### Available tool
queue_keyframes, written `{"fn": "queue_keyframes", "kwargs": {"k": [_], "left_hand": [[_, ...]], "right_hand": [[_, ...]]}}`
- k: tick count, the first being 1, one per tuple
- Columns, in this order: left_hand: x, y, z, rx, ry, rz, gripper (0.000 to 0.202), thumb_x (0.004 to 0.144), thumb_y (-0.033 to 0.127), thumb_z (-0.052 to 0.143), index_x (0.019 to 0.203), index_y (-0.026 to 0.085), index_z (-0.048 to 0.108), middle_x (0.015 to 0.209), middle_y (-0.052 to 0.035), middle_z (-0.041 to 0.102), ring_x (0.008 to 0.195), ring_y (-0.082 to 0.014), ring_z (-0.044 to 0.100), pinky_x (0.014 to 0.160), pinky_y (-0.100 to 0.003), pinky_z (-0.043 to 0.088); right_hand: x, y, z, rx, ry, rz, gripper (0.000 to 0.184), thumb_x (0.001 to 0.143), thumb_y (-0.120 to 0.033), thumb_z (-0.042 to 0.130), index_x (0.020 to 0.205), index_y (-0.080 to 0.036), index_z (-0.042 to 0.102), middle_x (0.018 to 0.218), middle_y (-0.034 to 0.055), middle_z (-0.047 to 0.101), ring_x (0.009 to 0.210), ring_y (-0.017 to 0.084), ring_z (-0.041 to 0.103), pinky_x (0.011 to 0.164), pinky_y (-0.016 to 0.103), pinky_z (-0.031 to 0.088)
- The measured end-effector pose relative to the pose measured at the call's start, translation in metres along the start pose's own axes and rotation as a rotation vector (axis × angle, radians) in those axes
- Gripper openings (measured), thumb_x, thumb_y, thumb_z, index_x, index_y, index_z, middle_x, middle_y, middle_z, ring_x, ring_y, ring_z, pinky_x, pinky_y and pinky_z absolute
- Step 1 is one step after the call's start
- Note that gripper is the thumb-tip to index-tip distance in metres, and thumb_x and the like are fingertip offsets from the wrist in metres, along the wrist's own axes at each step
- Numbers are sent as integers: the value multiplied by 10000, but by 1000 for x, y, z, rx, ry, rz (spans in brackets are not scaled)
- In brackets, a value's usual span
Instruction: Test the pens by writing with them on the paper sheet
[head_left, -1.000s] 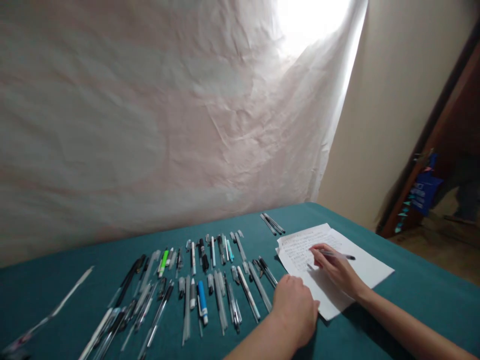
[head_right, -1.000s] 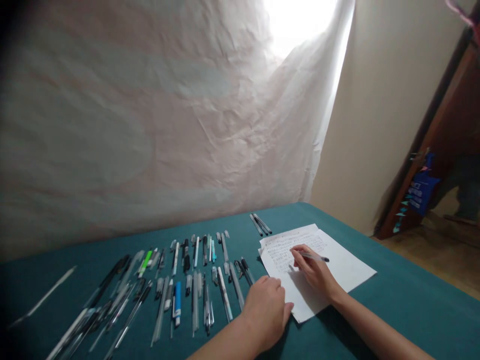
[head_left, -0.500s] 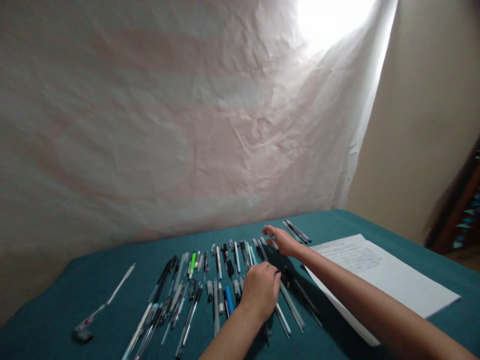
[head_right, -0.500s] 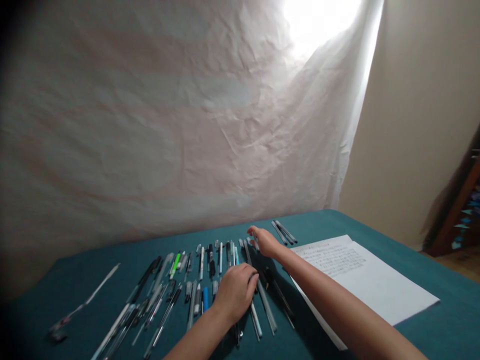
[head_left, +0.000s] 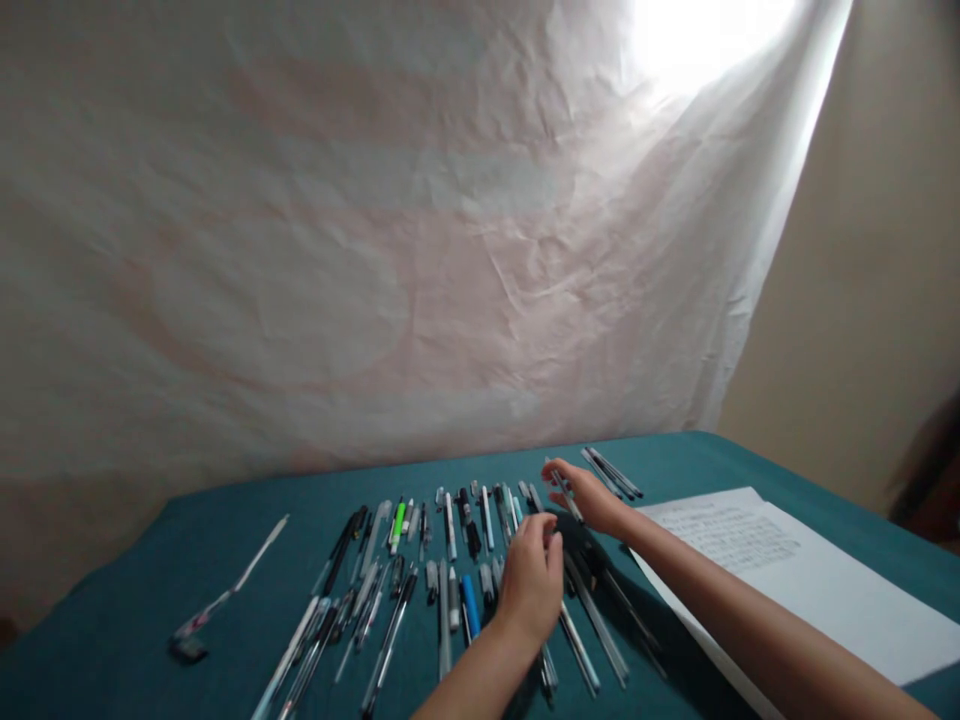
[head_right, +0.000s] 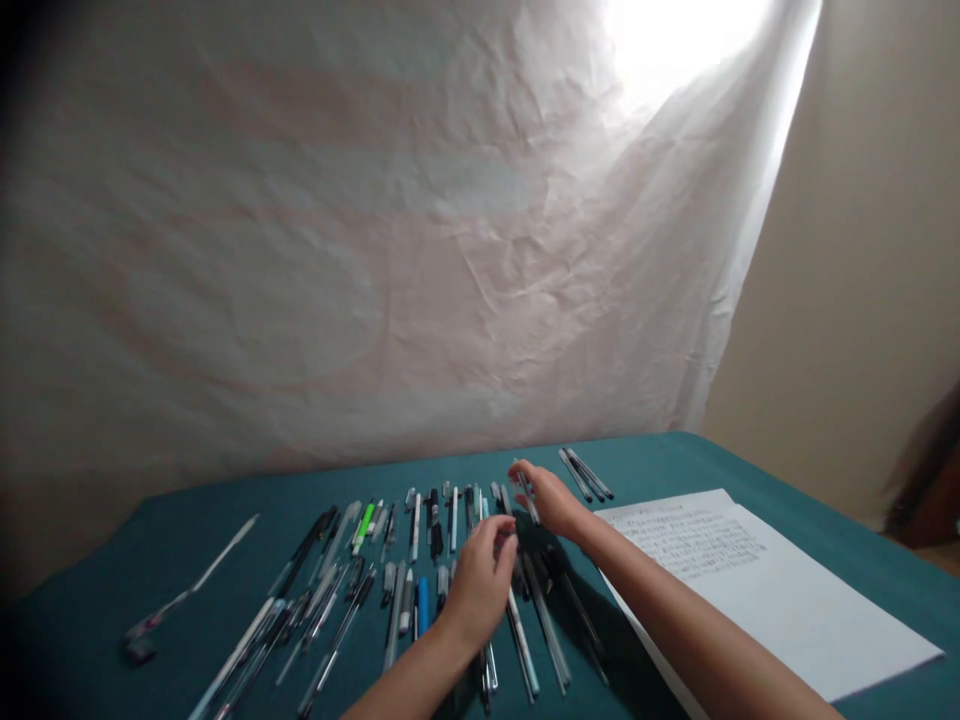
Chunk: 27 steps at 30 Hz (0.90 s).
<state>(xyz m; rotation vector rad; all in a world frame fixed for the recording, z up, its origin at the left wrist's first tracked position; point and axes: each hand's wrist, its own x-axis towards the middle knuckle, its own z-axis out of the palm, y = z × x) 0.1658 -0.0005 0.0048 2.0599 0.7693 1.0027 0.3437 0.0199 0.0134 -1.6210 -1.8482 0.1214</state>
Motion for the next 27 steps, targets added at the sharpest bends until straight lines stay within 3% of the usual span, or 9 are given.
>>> {"fn": "queue_keyframes", "kwargs": {"k": [4, 9, 13, 18, 22, 27], "left_hand": [[9, -9, 5, -417, 135, -202, 242, 806, 301, 455, 998, 155, 476, 1005, -92, 562, 892, -159, 555, 771, -295, 431], [10, -8, 9, -823, 36, -332, 347, 719, 352, 582, 967, 128, 491, 892, -97, 609, 741, -153, 603, 678, -282, 470], [7, -8, 9, -893, 27, -314, 348, 694, 319, 618, 968, 125, 525, 792, -62, 626, 715, -142, 602, 698, -286, 472], [11, -12, 6, -1026, 132, -399, 315, 665, 296, 657, 911, 121, 568, 808, -59, 637, 731, -123, 605, 749, -272, 467], [13, -15, 7, -1106, 207, -461, 245, 662, 257, 667, 846, 128, 568, 786, -53, 643, 713, -102, 605, 728, -232, 471], [11, -15, 11, -1129, 204, -472, 210, 691, 253, 640, 839, 125, 563, 796, -61, 643, 698, -106, 610, 715, -240, 478]], "right_hand": [[-32, -34, -14, 95, 52, -97, 275, 728, -191, 553, 996, -203, 493, 937, 45, 583, 820, 166, 547, 740, 287, 418], [-62, -60, -13, 119, 96, -146, 252, 752, -184, 534, 1001, -223, 520, 923, 51, 570, 859, 179, 534, 755, 310, 432], [-73, -56, -3, 124, 191, -157, 321, 776, -210, 510, 1095, -229, 478, 963, 68, 563, 898, 192, 526, 787, 338, 436], [-89, -50, 2, -1, 267, -278, 414, 819, -291, 426, 1226, -222, 398, 1105, 104, 507, 1002, 225, 482, 834, 368, 416], [-97, -56, -1, -95, 211, -390, 343, 817, -249, 410, 1154, -216, 467, 905, 83, 551, 816, 204, 513, 712, 349, 429], [-96, -59, 3, -81, 241, -369, 142, 776, -134, 429, 890, -207, 474, 750, 43, 536, 690, 175, 481, 637, 322, 399]]}}
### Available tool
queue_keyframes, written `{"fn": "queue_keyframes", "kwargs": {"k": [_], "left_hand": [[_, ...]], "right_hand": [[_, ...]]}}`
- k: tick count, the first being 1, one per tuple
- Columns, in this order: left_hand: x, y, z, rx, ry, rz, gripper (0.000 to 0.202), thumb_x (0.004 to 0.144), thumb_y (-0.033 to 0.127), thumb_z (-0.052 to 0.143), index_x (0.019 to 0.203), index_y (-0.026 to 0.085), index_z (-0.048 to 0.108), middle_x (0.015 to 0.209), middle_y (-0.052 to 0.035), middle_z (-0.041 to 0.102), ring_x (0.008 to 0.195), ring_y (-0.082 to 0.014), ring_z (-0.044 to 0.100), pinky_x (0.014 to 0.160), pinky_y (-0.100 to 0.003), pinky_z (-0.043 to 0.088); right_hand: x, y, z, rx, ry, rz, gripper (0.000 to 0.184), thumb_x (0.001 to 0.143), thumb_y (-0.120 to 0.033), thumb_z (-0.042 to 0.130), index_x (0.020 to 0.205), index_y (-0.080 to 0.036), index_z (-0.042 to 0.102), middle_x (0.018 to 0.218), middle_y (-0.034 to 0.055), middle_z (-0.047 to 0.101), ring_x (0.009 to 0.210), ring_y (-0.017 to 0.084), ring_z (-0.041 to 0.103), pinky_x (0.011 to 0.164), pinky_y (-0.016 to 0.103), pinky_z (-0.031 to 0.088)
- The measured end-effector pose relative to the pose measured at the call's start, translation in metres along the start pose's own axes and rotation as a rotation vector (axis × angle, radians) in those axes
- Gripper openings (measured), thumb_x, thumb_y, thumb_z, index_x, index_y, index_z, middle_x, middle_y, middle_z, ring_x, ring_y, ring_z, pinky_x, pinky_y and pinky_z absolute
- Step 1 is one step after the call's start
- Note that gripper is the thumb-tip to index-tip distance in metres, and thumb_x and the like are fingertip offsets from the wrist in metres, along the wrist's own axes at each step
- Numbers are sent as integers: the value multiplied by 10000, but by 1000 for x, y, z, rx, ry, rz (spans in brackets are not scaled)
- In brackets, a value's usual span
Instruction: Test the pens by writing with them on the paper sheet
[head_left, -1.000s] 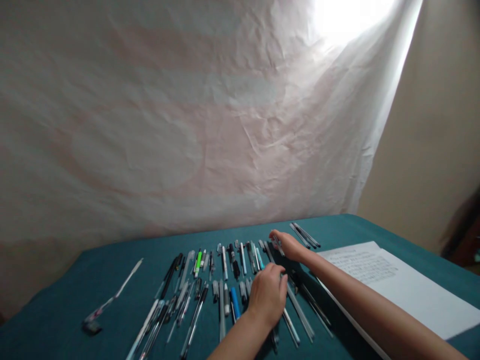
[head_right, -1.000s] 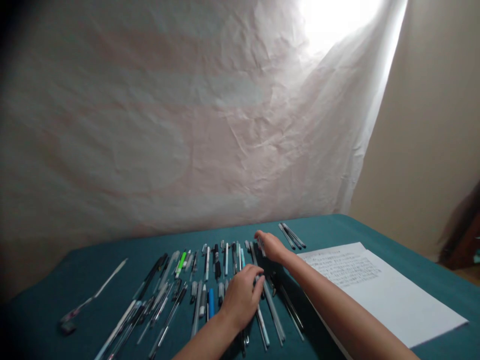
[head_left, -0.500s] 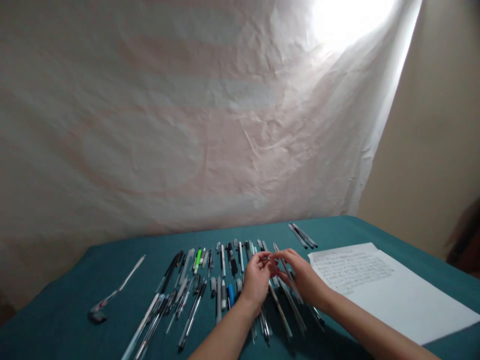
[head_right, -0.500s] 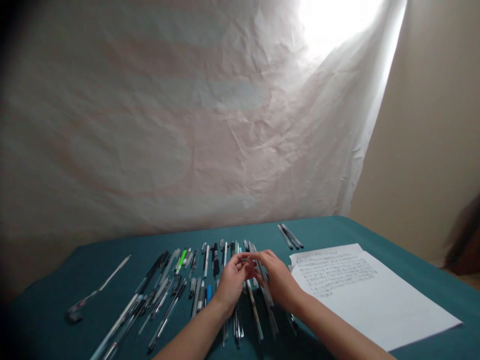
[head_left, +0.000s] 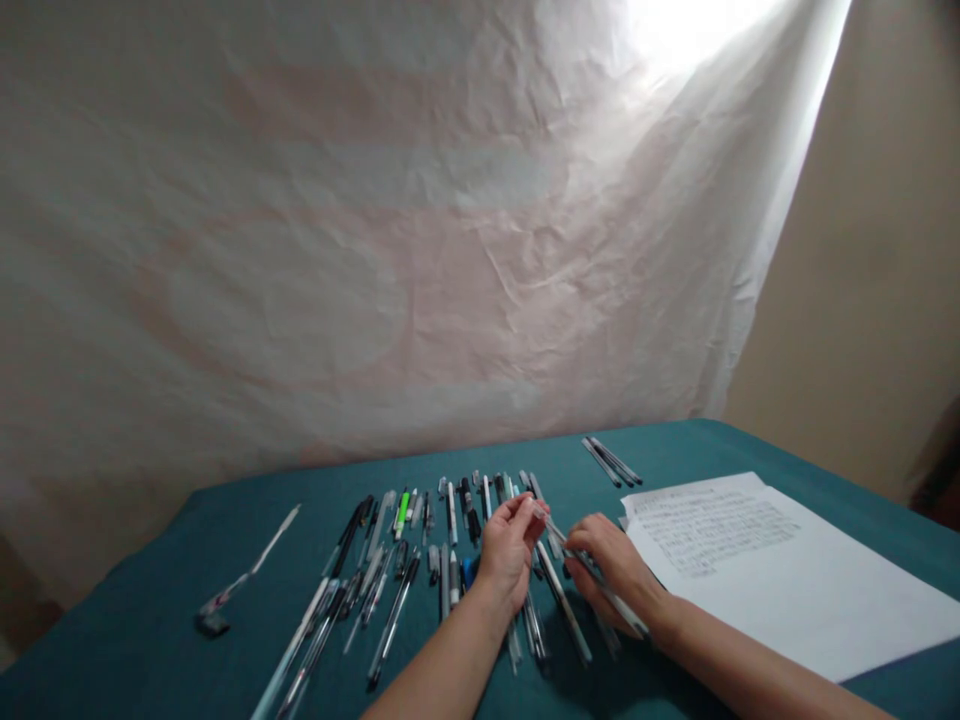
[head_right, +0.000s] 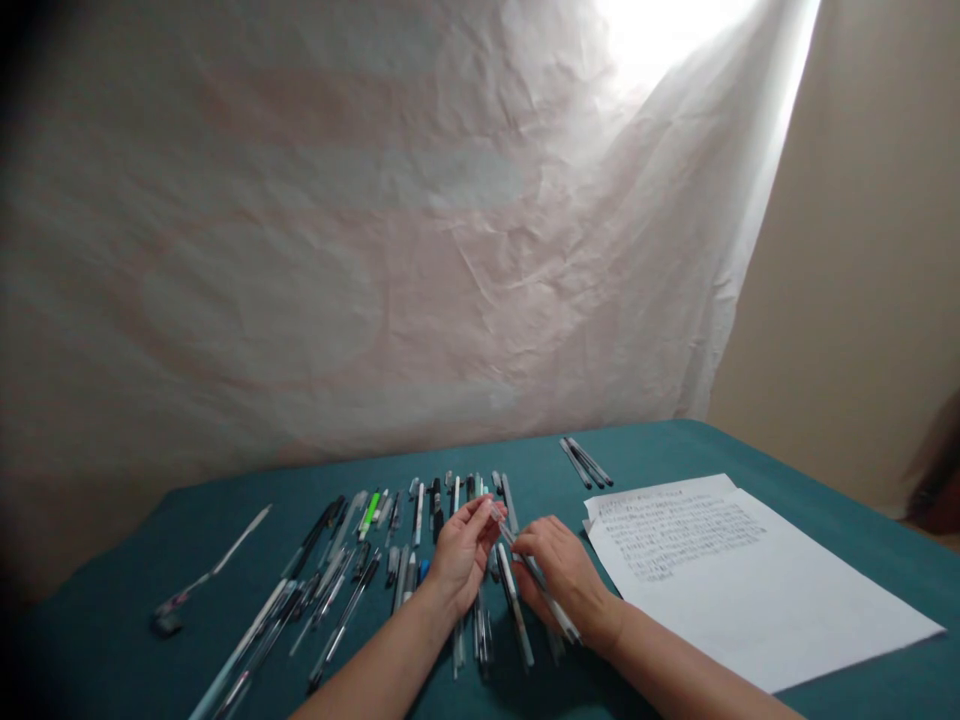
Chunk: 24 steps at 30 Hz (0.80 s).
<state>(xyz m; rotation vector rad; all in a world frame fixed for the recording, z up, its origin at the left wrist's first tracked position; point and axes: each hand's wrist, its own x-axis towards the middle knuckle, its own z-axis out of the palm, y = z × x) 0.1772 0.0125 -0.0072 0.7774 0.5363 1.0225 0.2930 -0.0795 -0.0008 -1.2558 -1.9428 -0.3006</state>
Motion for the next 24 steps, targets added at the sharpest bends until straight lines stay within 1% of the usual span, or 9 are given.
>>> {"fn": "queue_keyframes", "kwargs": {"k": [3, 7, 11, 14, 17, 20, 24], "left_hand": [[-1, 0, 1, -11, -9, -8, 220, 684, 250, 647, 843, 127, 559, 791, -59, 645, 702, -108, 610, 718, -241, 476], [-2, 0, 1, -27, -27, -17, 228, 679, 235, 652, 857, 129, 556, 803, -63, 646, 728, -117, 611, 737, -254, 473], [-5, 0, 2, -44, -50, -38, 220, 683, 228, 650, 857, 126, 559, 809, -69, 645, 744, -130, 614, 747, -269, 474], [-6, 0, 3, -67, -57, -59, 213, 689, 220, 645, 858, 123, 558, 807, -68, 645, 743, -123, 611, 735, -249, 471], [-7, 0, 4, -79, -59, -64, 222, 686, 228, 648, 857, 120, 557, 799, -67, 645, 732, -121, 608, 708, -235, 470], [-6, -1, 4, -78, -65, -49, 221, 686, 242, 648, 842, 110, 563, 779, -70, 645, 708, -120, 604, 684, -227, 469], [-6, -3, 3, -76, -34, -34, 216, 685, 245, 648, 828, 105, 565, 768, -73, 644, 695, -120, 600, 671, -225, 467]], "right_hand": [[0, 2, 3, 8, 10, 18, 111, 761, -116, 444, 827, -205, 444, 734, 29, 534, 680, 163, 476, 641, 313, 394], [1, 5, 5, 5, 6, 35, 97, 768, -121, 451, 813, -206, 443, 735, 23, 545, 680, 155, 481, 651, 308, 395], [1, 7, 6, -10, 31, 31, 87, 777, -137, 468, 831, -206, 464, 757, 27, 573, 684, 153, 505, 646, 304, 400], [1, 9, 6, -46, 46, -13, 125, 782, -140, 482, 884, -211, 499, 796, 40, 596, 697, 156, 525, 642, 302, 403], [1, 11, 7, -82, 62, -83, 216, 786, -129, 491, 982, -215, 520, 833, 49, 608, 703, 152, 533, 635, 295, 408], [0, 13, 9, -97, 79, -157, 309, 783, -108, 503, 1076, -205, 501, 847, 52, 611, 704, 145, 530, 629, 287, 414], [2, 15, 12, -130, 73, -198, 345, 774, -84, 517, 1103, -183, 485, 842, 62, 612, 724, 152, 528, 640, 296, 419]]}}
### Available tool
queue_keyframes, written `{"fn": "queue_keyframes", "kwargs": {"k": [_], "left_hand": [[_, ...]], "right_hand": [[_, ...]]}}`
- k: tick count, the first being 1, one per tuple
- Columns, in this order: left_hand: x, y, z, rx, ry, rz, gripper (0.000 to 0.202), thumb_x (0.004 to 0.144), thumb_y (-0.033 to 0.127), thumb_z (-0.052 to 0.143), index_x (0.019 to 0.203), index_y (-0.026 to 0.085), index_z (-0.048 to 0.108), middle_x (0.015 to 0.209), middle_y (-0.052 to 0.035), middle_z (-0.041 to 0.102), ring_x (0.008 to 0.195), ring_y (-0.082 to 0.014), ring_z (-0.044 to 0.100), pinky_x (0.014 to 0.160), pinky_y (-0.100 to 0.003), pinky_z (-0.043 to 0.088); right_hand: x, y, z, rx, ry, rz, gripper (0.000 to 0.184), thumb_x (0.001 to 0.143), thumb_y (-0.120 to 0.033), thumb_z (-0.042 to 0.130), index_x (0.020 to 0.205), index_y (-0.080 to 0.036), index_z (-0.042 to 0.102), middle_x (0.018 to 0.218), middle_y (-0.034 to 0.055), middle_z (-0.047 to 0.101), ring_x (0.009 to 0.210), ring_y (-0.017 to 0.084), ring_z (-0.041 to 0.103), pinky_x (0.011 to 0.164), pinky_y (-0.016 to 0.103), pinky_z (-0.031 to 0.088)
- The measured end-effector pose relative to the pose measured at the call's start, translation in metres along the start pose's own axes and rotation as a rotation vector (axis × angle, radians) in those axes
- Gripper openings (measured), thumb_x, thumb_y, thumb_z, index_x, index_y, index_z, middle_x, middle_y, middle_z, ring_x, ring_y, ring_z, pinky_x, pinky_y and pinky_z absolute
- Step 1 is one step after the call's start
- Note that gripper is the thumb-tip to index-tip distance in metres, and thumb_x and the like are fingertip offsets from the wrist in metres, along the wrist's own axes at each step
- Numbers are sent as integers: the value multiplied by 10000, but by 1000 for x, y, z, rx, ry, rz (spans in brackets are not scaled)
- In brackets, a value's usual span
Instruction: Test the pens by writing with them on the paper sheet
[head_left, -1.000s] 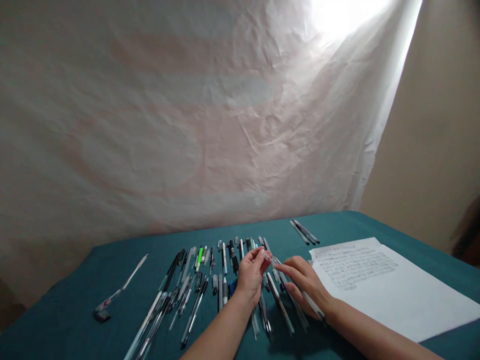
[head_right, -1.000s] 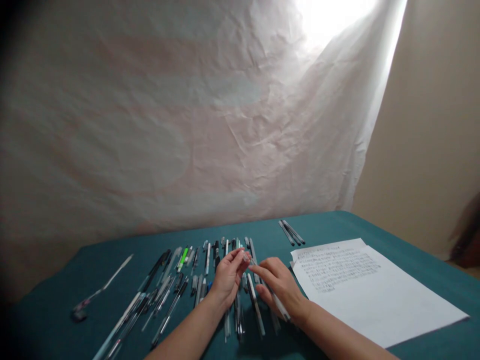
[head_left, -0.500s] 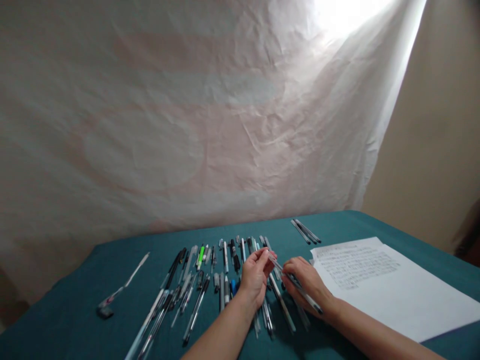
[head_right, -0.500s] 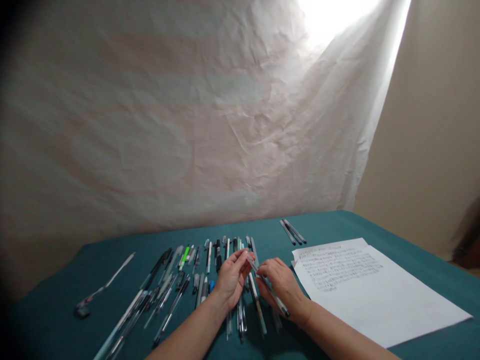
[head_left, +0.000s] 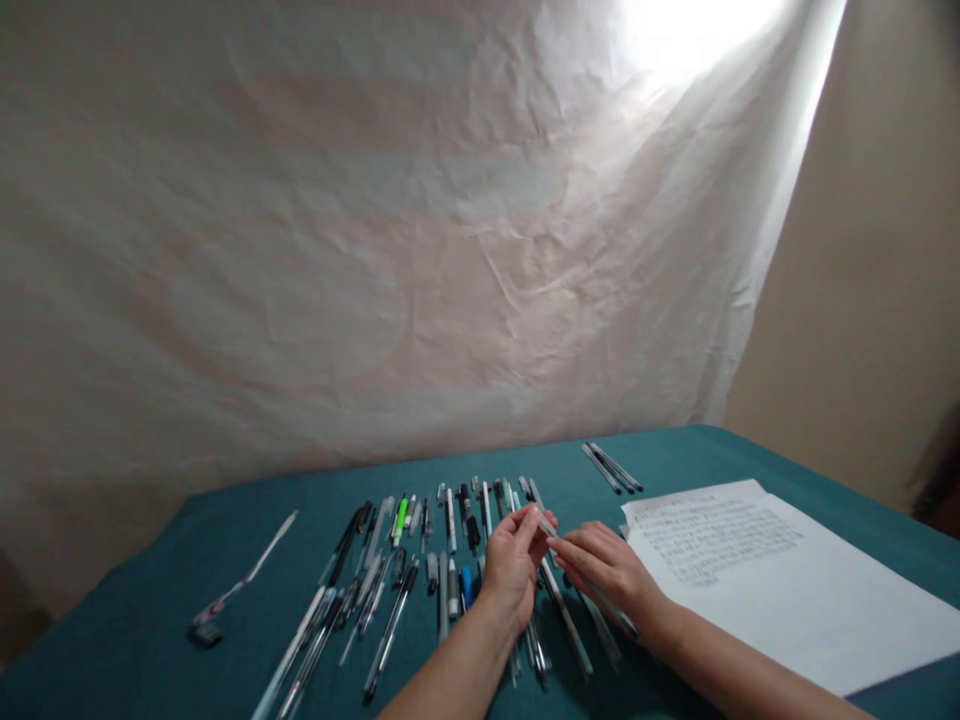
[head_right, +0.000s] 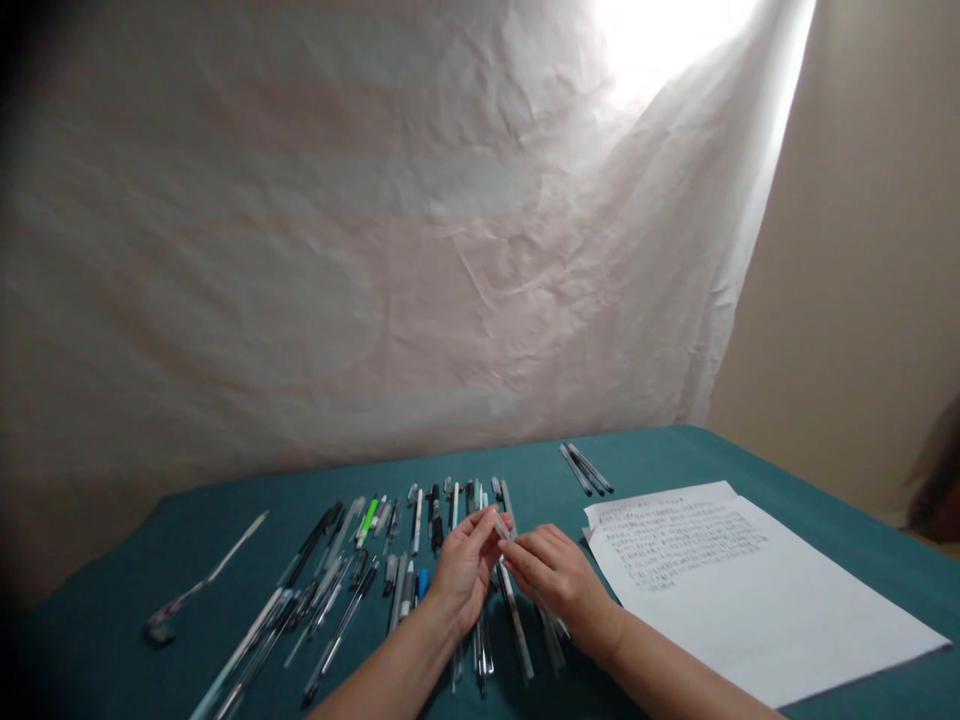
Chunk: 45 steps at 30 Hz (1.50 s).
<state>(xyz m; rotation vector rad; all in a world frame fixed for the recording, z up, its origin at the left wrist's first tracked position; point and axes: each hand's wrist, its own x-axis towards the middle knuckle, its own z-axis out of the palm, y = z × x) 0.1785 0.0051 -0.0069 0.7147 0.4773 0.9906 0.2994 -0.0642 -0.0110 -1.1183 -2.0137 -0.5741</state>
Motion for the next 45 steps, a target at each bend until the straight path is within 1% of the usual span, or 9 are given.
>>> {"fn": "queue_keyframes", "kwargs": {"k": [8, 14, 22, 26, 30, 38, 41, 43, 45], "left_hand": [[-3, 1, 3, -8, 11, 0, 206, 690, 240, 644, 828, 112, 560, 778, -75, 646, 706, -120, 602, 678, -228, 473], [-4, 0, 4, -33, 35, -19, 214, 681, 236, 654, 832, 118, 560, 789, -79, 647, 699, -121, 607, 663, -225, 482], [2, 1, -1, -21, 21, -40, 201, 686, 213, 651, 840, 123, 557, 807, -87, 652, 697, -126, 619, 627, -207, 491], [9, 8, -3, -16, 107, 11, 162, 700, 161, 631, 829, 120, 542, 777, -87, 653, 657, -123, 622, 625, -223, 500], [19, 17, -9, -25, 200, 108, 106, 746, 111, 567, 831, 137, 510, 766, -57, 645, 672, -94, 620, 668, -202, 489], [20, 13, -14, 42, 207, 219, 208, 701, 121, 617, 873, 147, 503, 880, -76, 627, 820, -138, 613, 798, -280, 449], [16, 10, -13, 221, 183, 321, 305, 667, 186, 655, 936, 165, 511, 975, -76, 600, 899, -146, 586, 843, -275, 405], [12, 8, -13, 362, 131, 357, 308, 683, 235, 633, 957, 164, 510, 958, -79, 603, 909, -156, 580, 839, -276, 396], [7, 7, -12, 460, 79, 351, 278, 703, 250, 600, 953, 159, 519, 917, -82, 612, 886, -164, 583, 808, -275, 405]], "right_hand": [[3, 1, -3, -15, 1, -74, 353, 770, -81, 535, 1109, -155, 470, 818, 68, 615, 714, 146, 529, 646, 291, 423], [5, 0, -5, 19, -18, -26, 336, 784, -85, 512, 1107, -171, 481, 815, 61, 614, 731, 147, 535, 652, 285, 422], [18, -9, -14, 121, -135, 186, 251, 838, -165, 440, 1061, -210, 546, 847, 57, 606, 756, 149, 534, 681, 281, 415], [32, -17, -28, 260, -196, 391, 228, 836, -248, 447, 1030, -215, 560, 880, 50, 600, 786, 145, 540, 694, 253, 417], [38, -14, -37, 222, -235, 537, 202, 822, -286, 452, 948, -223, 597, 800, 23, 624, 732, 144, 562, 665, 237, 407], [23, 25, -33, -169, -481, 686, 225, 814, -358, 446, 799, -244, 639, 729, 19, 668, 692, 173, 606, 587, 230, 350], [20, 61, -34, -248, -482, 768, 248, 815, -386, 436, 776, -259, 645, 794, 11, 660, 745, 154, 599, 611, 215, 350], [18, 91, -37, -360, -478, 924, 247, 802, -405, 452, 783, -266, 655, 896, 25, 647, 810, 156, 586, 622, 208, 354], [14, 119, -40, -414, -488, 1012, 274, 798, -393, 457, 767, -222, 668, 894, 83, 647, 814, 191, 590, 599, 229, 357]]}}
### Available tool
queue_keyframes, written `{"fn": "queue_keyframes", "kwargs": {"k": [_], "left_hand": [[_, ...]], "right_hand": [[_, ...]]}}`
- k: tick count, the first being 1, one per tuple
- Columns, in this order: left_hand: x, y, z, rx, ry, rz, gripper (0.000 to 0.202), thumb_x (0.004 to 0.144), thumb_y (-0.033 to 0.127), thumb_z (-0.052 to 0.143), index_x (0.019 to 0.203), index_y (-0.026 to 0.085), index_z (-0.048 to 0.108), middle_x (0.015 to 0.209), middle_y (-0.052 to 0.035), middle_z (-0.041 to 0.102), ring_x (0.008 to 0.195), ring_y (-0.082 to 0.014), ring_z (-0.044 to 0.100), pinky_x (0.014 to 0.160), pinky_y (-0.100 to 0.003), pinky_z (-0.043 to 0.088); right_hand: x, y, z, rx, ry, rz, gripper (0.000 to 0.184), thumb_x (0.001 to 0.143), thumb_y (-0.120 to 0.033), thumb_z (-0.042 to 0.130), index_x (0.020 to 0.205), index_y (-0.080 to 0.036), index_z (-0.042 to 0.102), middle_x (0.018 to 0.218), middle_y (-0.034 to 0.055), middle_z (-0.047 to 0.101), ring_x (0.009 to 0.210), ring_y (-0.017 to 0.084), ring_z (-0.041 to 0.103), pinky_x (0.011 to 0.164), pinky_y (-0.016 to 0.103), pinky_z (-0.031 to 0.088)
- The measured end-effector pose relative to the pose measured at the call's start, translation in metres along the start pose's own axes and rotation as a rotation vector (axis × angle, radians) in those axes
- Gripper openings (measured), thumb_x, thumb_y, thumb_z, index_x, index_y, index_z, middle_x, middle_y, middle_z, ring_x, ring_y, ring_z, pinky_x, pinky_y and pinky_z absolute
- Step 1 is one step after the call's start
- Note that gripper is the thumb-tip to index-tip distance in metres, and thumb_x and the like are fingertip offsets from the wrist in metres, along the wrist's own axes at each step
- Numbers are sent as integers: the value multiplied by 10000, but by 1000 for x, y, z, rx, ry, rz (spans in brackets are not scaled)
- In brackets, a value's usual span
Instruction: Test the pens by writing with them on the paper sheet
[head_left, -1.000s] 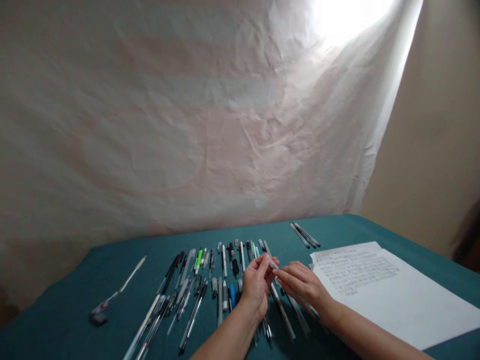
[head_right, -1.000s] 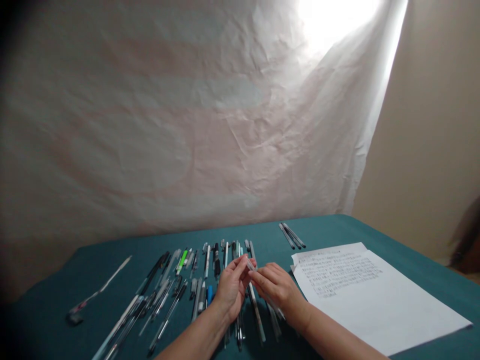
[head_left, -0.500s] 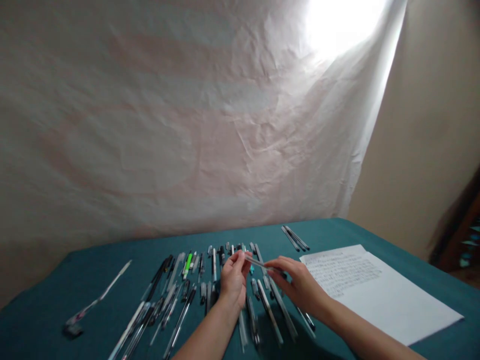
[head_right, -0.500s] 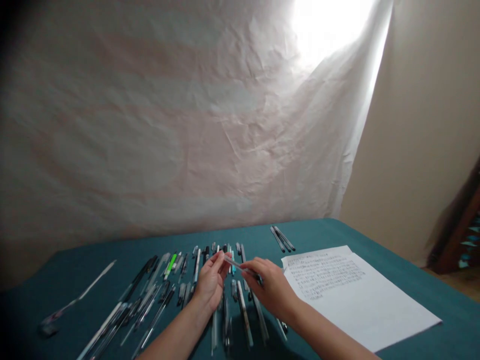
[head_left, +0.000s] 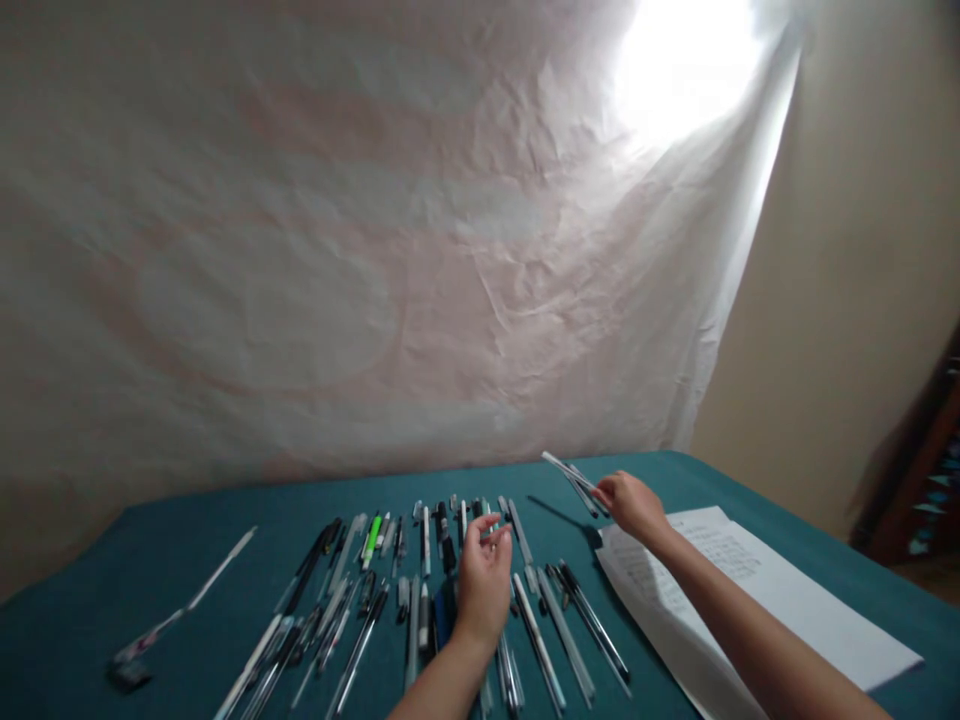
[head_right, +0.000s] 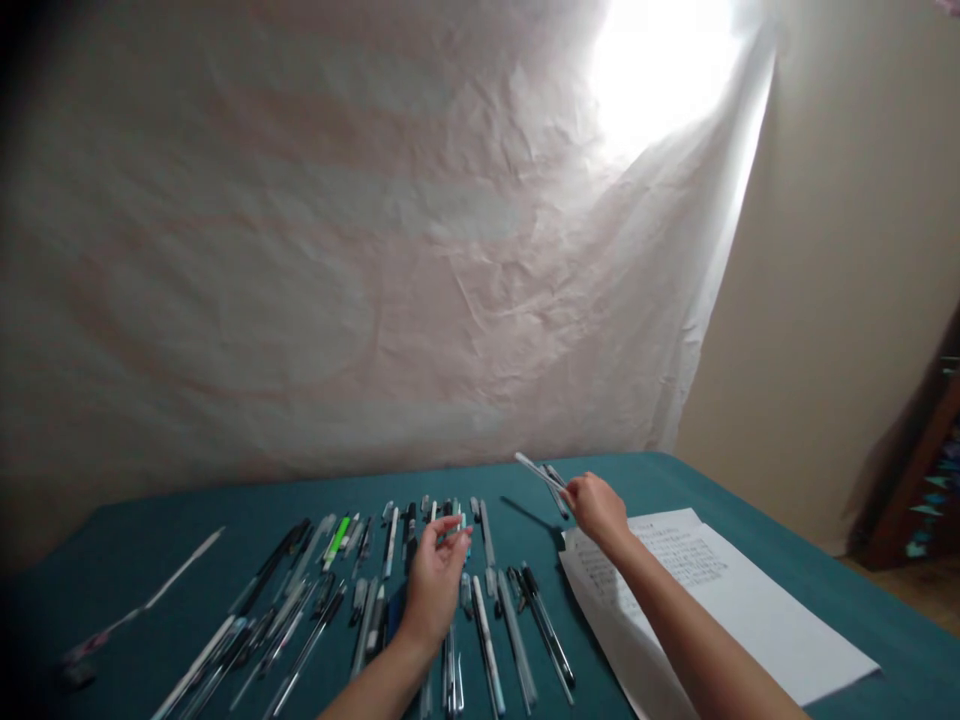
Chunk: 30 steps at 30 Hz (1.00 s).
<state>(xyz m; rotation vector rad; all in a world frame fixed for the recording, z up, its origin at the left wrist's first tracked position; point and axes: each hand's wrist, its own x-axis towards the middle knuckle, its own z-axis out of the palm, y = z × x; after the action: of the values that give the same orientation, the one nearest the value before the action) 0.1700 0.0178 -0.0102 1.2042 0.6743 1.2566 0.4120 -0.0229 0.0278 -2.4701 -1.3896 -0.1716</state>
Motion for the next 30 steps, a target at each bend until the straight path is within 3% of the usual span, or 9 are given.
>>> {"fn": "queue_keyframes", "kwargs": {"k": [3, 8, 17, 21, 24, 28, 30], "left_hand": [[-5, -1, 0, 81, -46, 22, 221, 705, 233, 577, 914, 165, 550, 922, -79, 603, 837, -165, 584, 739, -262, 427], [-4, -6, -2, 138, -56, 45, 174, 709, 179, 528, 881, 175, 557, 919, -63, 584, 794, -159, 582, 696, -259, 440], [-4, -3, -2, 201, -67, 44, 165, 722, 168, 489, 878, 171, 542, 903, -66, 580, 775, -160, 588, 672, -267, 448], [-4, 0, -2, 162, -46, 25, 161, 711, 159, 497, 863, 165, 550, 852, -60, 597, 749, -156, 589, 649, -255, 447], [-2, 1, -2, 154, -23, 19, 154, 714, 170, 502, 860, 164, 551, 783, -50, 604, 713, -153, 590, 618, -245, 440], [-2, 2, -3, 121, 13, 14, 151, 702, 181, 531, 850, 164, 555, 724, -36, 606, 692, -150, 591, 622, -244, 433], [-2, 2, -3, 119, 24, 17, 153, 698, 183, 537, 849, 163, 556, 730, -37, 610, 701, -151, 592, 639, -249, 433]], "right_hand": [[23, 22, 8, -29, -40, 114, 273, 782, -371, 482, 745, -187, 681, 822, 133, 659, 776, 230, 609, 557, 250, 363], [39, 44, 27, -38, -89, 221, 255, 753, -365, 516, 771, -169, 678, 889, 163, 650, 827, 264, 610, 571, 272, 390], [45, 50, 40, 35, -157, 209, 293, 761, -390, 488, 732, -177, 687, 821, 141, 663, 766, 222, 622, 555, 245, 384], [39, 43, 33, 58, -156, 168, 291, 774, -354, 480, 693, -167, 687, 764, 141, 665, 748, 221, 622, 580, 249, 381], [35, 31, 25, 75, -129, 118, 262, 784, -328, 470, 779, -170, 679, 818, 147, 660, 788, 233, 612, 615, 265, 378], [27, -6, 23, 121, -97, -16, 295, 791, -340, 461, 969, -159, 612, 947, 144, 631, 895, 235, 576, 678, 270, 371], [18, -31, 29, 164, -126, -111, 308, 773, -360, 490, 979, -156, 594, 886, 111, 647, 850, 201, 590, 678, 243, 373]]}}
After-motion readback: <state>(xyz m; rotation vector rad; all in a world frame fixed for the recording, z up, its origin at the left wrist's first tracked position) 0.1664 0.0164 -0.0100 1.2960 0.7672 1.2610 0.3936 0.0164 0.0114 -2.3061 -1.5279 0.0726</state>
